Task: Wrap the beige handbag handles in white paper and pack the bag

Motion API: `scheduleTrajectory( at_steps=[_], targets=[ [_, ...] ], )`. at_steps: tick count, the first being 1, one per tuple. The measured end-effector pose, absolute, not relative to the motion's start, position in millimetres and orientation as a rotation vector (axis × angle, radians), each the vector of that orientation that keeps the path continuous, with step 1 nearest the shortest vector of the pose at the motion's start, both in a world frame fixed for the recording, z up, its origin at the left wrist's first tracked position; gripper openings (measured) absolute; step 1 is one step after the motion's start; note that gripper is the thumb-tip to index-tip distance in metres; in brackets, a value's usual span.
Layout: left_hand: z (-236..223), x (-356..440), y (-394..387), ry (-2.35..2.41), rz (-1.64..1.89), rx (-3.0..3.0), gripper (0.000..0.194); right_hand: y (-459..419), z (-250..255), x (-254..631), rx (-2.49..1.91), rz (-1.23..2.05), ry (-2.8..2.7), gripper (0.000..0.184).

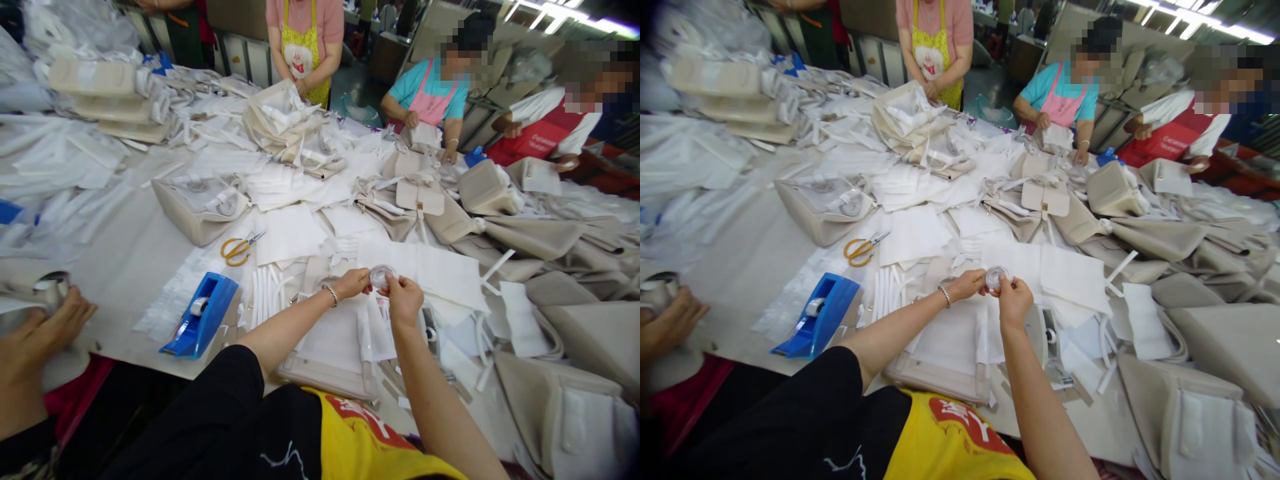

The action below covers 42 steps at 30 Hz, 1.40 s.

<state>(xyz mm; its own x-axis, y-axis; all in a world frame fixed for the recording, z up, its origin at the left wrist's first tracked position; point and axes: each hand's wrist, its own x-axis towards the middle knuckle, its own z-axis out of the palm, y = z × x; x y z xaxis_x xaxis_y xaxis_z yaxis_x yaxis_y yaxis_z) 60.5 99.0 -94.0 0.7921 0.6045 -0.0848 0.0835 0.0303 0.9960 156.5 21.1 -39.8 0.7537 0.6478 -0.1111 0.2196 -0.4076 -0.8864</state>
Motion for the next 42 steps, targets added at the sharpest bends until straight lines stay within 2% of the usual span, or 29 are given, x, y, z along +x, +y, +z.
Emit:
scheduleTrajectory(
  at_steps=[4,9,12,15,19,24,27,32,36,39,42],
  targets=[
    [-97,64,87,0.533,0.621,1.124,0.009,21,-42,139,-2.074,0.339,-0.747,0.037],
    [-107,62,84,0.398,0.62,0.853,0.015,18,-58,113,-1.984,0.366,-0.743,0.045],
    [-106,57,89,0.472,0.537,1.065,0.014,11,-66,110,-1.931,0.463,-0.774,0.048],
    [-101,46,101,0.566,0.55,1.535,0.014,1,-56,128,-1.891,0.712,-0.897,0.049],
    [-96,39,115,0.387,0.52,2.076,0.02,-4,-31,163,-1.992,0.871,-1.106,0.049],
    [-84,46,117,0.188,0.344,2.346,0.012,5,-36,165,-2.07,0.958,-1.183,0.022],
    [-78,45,121,0.187,0.247,2.382,0.013,4,-49,151,-2.011,0.932,-0.976,0.016],
    [-89,37,130,0.256,0.305,2.281,0.036,0,-62,139,-1.837,0.862,-0.75,0.023],
    [-97,32,112,0.7,0.597,2.204,0.033,5,-74,132,-1.769,0.74,-0.642,0.032],
    [-92,30,86,1.133,0.791,1.739,0.023,6,-87,122,-1.751,0.648,-0.674,0.035],
    [-83,32,65,1.124,0.672,1.156,0.037,4,-101,111,-1.807,0.509,-0.809,0.034]
  ],
)
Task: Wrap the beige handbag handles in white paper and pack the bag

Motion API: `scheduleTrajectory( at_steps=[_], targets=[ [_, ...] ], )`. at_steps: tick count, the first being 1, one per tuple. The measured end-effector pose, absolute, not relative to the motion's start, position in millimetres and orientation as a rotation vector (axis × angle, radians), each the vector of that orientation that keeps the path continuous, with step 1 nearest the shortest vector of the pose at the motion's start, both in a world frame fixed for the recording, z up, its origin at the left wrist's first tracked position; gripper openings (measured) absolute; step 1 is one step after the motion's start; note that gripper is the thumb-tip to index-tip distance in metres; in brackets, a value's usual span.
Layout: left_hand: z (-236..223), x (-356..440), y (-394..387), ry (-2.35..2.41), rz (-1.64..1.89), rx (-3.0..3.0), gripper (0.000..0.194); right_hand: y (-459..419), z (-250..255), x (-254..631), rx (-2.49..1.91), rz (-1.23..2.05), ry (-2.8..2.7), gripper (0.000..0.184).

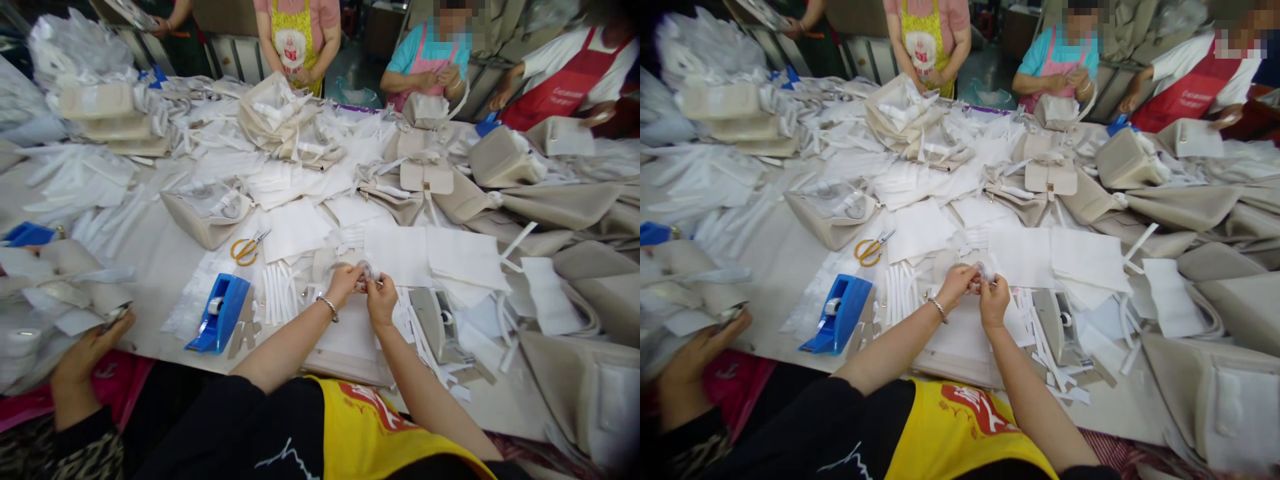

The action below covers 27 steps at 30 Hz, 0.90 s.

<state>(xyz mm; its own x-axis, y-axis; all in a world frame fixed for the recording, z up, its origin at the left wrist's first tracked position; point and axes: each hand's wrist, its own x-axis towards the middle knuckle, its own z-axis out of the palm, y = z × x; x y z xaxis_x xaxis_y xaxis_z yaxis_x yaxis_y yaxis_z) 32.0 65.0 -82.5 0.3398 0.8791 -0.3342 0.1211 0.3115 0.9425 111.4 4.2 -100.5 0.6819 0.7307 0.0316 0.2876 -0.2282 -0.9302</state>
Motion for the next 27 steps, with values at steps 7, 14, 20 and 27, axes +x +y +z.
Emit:
scheduleTrajectory(
  at_steps=[7,14,20,27],
  targets=[
    [-78,38,66,1.044,0.62,0.829,0.03,-5,-114,105,-1.808,0.307,-1.119,0.026],
    [-109,34,30,1.143,0.869,1.755,0.012,-18,-91,150,-1.71,1.062,-0.998,0.029],
    [-130,30,-1,1.024,0.745,2.442,0.018,-10,-93,166,-1.69,1.482,-0.72,0.031],
    [-142,20,-2,0.918,0.591,2.607,0.024,-8,-109,159,-1.685,1.628,-0.597,0.036]
  ],
)
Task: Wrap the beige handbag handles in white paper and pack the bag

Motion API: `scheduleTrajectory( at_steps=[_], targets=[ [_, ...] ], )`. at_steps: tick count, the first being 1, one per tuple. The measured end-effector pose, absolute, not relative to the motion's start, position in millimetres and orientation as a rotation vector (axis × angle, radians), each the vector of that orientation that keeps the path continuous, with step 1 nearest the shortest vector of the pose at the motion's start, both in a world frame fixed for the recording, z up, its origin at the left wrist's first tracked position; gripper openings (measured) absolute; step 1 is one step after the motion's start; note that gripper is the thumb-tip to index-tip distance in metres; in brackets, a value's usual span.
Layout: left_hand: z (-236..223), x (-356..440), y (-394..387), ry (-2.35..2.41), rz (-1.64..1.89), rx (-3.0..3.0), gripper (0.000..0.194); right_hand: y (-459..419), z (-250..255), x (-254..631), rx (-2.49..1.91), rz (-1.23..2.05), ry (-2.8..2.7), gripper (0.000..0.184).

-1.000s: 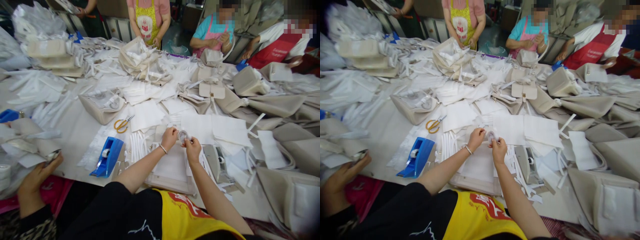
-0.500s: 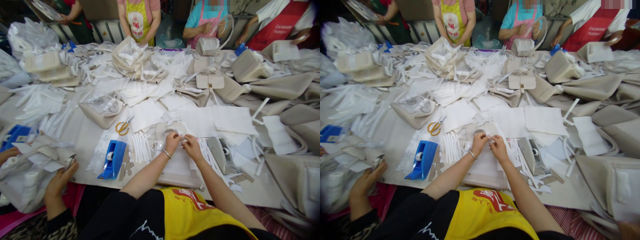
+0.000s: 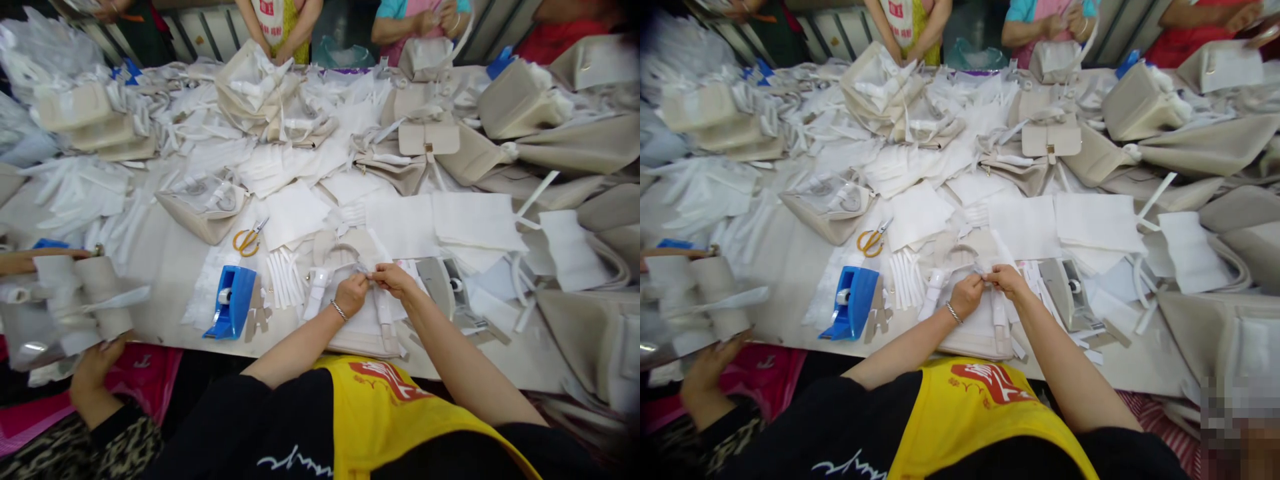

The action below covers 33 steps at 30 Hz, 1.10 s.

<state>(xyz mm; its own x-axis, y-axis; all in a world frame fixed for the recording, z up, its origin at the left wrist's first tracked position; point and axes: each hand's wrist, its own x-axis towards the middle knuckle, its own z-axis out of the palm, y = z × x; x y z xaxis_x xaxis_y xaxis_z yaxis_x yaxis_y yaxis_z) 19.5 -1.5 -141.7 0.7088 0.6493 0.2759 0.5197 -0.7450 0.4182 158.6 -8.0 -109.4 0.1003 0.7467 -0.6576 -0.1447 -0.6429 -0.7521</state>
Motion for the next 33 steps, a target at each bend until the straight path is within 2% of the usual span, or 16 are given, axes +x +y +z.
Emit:
scheduleTrajectory(
  at_steps=[3,9,12,16,24,29,33],
  targets=[
    [-142,20,-1,1.034,0.601,2.31,0.02,-9,-120,150,-1.771,1.441,-0.652,0.03],
    [-141,20,0,1.148,0.558,0.875,0.01,-20,-137,128,-2.118,0.99,-0.965,0.023],
    [-137,18,3,1.054,0.608,0.477,0.013,-26,-136,121,-2.245,0.83,-1.106,0.024],
    [-137,20,11,1.078,0.575,0.376,0.023,-33,-137,113,-2.288,0.724,-1.192,0.024],
    [-154,28,16,1.043,0.501,0.386,0.022,-39,-148,105,-2.175,0.579,-1.229,0.021],
    [-159,31,17,1.081,0.538,0.435,0.023,-43,-123,118,-2.17,0.652,-1.415,0.023],
    [-161,33,15,1.112,0.571,0.479,0.025,-58,-102,153,-2.266,0.54,-1.406,0.027]
  ],
)
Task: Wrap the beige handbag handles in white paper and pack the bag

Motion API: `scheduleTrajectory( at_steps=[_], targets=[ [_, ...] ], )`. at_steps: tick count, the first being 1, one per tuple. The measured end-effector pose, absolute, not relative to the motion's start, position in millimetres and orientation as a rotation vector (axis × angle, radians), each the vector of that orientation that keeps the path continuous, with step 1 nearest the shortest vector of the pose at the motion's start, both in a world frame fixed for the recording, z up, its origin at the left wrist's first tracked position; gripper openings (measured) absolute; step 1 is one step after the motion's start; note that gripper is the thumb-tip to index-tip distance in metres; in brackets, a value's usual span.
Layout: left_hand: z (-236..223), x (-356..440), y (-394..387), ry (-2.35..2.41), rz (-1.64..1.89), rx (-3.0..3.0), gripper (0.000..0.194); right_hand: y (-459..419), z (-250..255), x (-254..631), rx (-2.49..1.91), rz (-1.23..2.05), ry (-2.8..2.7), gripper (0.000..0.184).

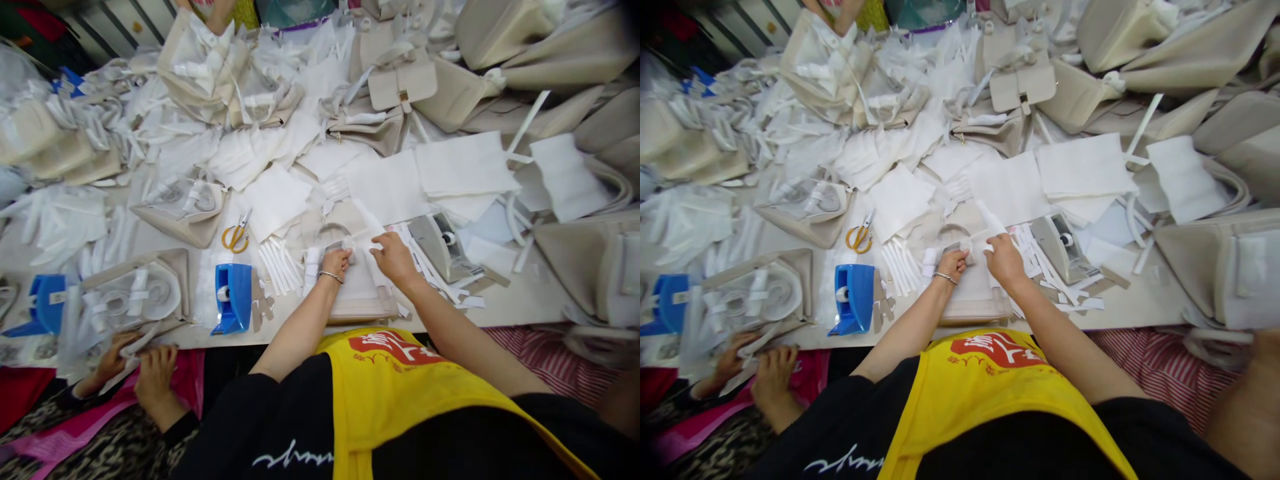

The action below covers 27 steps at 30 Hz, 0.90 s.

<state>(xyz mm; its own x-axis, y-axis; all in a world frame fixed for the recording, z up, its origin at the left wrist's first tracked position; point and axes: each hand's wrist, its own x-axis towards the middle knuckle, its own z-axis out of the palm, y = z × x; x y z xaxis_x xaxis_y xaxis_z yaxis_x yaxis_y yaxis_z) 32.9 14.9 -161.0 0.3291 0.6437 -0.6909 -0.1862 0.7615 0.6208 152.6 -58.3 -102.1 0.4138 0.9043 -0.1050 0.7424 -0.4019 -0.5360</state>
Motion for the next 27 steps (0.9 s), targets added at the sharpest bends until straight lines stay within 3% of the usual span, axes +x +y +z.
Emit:
scheduleTrajectory(
  at_steps=[6,21,27],
  targets=[
    [-161,34,13,1.132,0.557,0.513,0.029,-73,-125,173,-2.542,1.128,-1.098,0.023],
    [-168,32,14,1.125,0.543,0.551,0.032,-48,-143,158,-2.583,0.885,-1.25,0.026],
    [-169,32,16,1.101,0.529,0.545,0.029,-43,-136,164,-2.444,1.34,-0.922,0.028]
  ],
)
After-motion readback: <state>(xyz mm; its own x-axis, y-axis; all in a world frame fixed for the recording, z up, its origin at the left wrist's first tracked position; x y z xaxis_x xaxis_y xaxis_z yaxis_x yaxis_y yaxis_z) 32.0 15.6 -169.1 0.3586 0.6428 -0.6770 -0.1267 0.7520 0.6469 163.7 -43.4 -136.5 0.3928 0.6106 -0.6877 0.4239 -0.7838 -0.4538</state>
